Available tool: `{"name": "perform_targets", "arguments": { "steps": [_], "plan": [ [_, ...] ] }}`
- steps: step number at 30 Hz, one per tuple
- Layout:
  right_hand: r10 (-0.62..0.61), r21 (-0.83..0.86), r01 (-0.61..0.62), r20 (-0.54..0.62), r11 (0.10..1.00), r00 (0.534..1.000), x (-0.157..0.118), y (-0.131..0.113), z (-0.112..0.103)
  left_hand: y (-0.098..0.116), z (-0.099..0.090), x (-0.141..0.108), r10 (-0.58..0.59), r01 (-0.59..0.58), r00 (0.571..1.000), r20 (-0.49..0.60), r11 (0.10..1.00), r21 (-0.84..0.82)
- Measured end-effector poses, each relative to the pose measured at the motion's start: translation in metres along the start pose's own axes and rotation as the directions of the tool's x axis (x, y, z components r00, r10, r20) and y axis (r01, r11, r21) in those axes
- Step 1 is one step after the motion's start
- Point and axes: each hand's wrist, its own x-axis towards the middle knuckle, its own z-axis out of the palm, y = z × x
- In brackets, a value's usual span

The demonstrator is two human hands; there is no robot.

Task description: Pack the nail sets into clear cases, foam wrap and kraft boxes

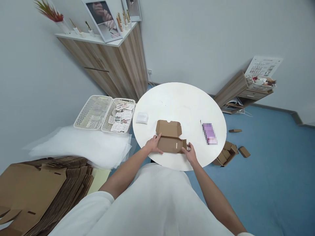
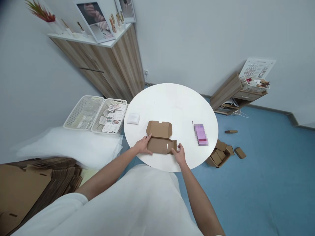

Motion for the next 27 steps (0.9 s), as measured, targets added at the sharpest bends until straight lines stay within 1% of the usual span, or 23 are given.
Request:
{"name": "perform_targets", "arguments": {
  "steps": [1,3,5,6,10,11,13,16,19,22,24,27],
  "plan": [
    [0.032,0.058,-0.034,0.032,0.998,0.999,-0.001,-0.001,0.001,0.000,0.000,0.000,0.000,0.000,1.000,0.000,1.000,0.003],
    [0.060,0.153,-0.071,0.075,0.986,0.995,-0.001,-0.009,0.005,0.000,0.001,0.001,0.004,-0.004,1.000,0.003,1.000,0.008],
    [0.062,0.196,-0.079,0.095,0.977,0.994,-0.001,-0.018,0.008,0.001,0.003,0.002,0.009,-0.009,1.000,0.004,1.000,0.013],
    [0.053,0.192,-0.071,0.099,0.979,0.994,0.000,-0.022,0.009,0.001,0.003,0.002,0.011,-0.011,1.000,0.004,1.000,0.015],
    [-0.053,0.073,0.042,0.146,0.996,0.988,0.000,-0.033,0.013,0.002,0.005,0.003,0.004,-0.004,1.000,0.006,1.000,0.006],
    [-0.063,0.030,0.059,0.143,0.998,0.988,0.000,-0.035,0.015,0.003,0.005,0.003,0.002,-0.002,1.000,0.009,1.000,-0.002],
    [-0.040,-0.075,0.048,0.104,0.996,0.994,0.001,-0.037,0.018,0.003,0.006,0.001,0.000,0.001,1.000,0.012,0.999,-0.035],
    [0.032,-0.253,-0.025,0.026,0.967,0.999,0.004,-0.038,0.023,-0.001,0.009,-0.005,0.028,-0.030,0.999,-0.019,0.987,-0.156],
    [0.083,-0.341,-0.088,-0.028,0.936,0.996,0.006,-0.037,0.028,-0.009,0.021,-0.014,0.051,-0.091,0.992,-0.118,0.928,-0.360],
    [0.092,-0.359,-0.109,-0.063,0.927,0.994,0.005,-0.035,0.032,-0.017,0.037,-0.023,-0.021,-0.075,0.985,-0.173,0.843,-0.532],
    [0.089,-0.352,-0.112,-0.080,0.929,0.993,0.004,-0.035,0.033,-0.019,0.046,-0.027,-0.059,-0.059,0.982,-0.177,0.803,-0.594],
    [0.094,-0.295,-0.116,-0.090,0.948,0.991,0.000,-0.035,0.033,-0.017,0.053,-0.030,-0.066,-0.069,0.981,-0.181,0.756,-0.651]
  ]
}}
